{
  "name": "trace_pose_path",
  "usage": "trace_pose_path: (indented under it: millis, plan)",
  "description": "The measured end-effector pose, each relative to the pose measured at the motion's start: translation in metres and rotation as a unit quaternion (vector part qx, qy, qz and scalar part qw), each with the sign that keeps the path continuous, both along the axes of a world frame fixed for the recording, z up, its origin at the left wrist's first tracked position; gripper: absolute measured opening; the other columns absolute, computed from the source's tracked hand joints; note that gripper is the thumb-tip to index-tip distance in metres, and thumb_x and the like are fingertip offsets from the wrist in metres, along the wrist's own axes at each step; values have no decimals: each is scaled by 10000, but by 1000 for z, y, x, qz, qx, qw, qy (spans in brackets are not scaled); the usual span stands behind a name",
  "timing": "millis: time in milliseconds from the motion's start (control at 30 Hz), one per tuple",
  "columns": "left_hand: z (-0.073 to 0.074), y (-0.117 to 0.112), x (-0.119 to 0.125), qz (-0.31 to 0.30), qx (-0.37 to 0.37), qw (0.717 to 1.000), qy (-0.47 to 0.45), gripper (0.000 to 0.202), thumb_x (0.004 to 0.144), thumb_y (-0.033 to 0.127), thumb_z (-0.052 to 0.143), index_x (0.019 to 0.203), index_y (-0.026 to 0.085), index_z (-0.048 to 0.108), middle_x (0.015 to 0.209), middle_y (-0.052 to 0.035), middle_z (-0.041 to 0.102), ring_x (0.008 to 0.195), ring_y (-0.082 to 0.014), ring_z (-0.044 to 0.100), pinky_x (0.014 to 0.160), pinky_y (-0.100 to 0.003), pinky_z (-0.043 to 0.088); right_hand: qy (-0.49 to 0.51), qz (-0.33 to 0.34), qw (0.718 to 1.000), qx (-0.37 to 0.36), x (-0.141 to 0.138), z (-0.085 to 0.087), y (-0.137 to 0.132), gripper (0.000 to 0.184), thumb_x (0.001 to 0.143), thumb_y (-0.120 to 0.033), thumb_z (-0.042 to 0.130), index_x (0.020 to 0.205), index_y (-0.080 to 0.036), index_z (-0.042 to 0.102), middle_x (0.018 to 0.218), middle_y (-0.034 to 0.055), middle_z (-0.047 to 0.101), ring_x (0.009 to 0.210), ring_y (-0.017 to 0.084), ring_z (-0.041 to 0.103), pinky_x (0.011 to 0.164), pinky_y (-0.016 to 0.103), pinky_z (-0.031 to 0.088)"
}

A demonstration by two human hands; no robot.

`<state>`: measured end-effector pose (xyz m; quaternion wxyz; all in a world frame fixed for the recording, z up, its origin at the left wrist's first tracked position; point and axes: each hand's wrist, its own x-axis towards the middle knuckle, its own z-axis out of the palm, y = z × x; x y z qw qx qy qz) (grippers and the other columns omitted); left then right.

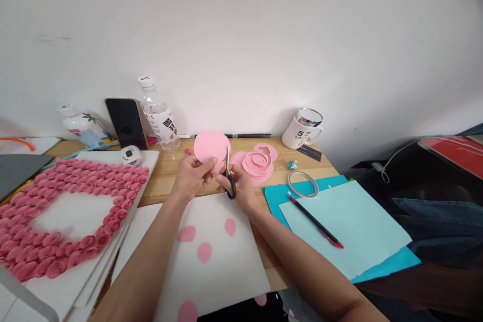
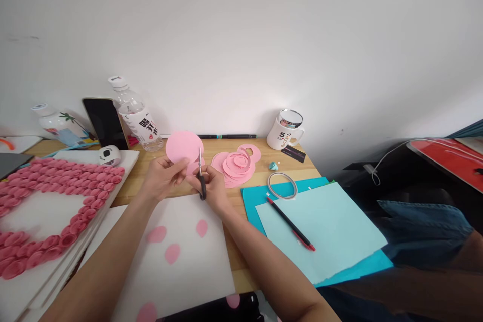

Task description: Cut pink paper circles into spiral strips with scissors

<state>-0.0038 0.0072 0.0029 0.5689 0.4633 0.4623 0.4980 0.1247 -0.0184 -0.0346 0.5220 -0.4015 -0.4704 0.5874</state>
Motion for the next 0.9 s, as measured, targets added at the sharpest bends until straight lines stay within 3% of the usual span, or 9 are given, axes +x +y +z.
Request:
trace_pose_path:
  millis: [133, 267, 400, 667, 900]
  plan:
    - [0, -2, 3, 17, 3, 999, 49, 257, 625, 270, 672, 473, 129, 522, 407, 28, 479, 340, -43, 373, 339, -197, 289, -17, 7, 1000, 23, 0, 2, -1, 359, 611, -440, 713, 768, -190, 509, 546, -57, 465, 475, 78, 421, 452, 207, 322]
    - [5, -4, 3, -5, 7, 997, 76, 246, 617, 250, 667, 455, 131, 525, 360, 44, 432, 334, -38, 351, 342, -192, 280, -7, -7, 999, 42, 2, 6, 1, 389, 586, -431, 736, 780, -194, 496, 602, -45, 490, 524, 82, 411, 499, 216, 325]
    - [6, -4, 2, -12, 10, 997, 77, 262, 625, 255, 662, 440, 132, 523, 352, 44, 430, 332, -35, 348, 346, -188, 280, 7, -6, 999, 44, 4, 8, 3, 402, 567, -409, 754, 774, -201, 479, 615, -42, 499, 565, 101, 439, 547, 234, 348]
    - [5, -3, 1, -14, 13, 997, 69, 269, 640, 238, 661, 445, 133, 509, 365, 44, 437, 339, -33, 354, 348, -184, 275, 7, 5, 999, 45, 5, 4, 2, 358, 597, -369, 744, 800, -197, 505, 580, -56, 456, 550, 92, 397, 496, 211, 292]
    - [4, -3, 0, -9, 14, 998, 66, 272, 646, 232, 662, 453, 131, 501, 368, 48, 440, 336, -28, 358, 359, -183, 276, 13, 8, 999, 29, 6, -4, 2, 326, 618, -316, 735, 830, -189, 523, 629, -46, 489, 544, 86, 426, 510, 220, 331]
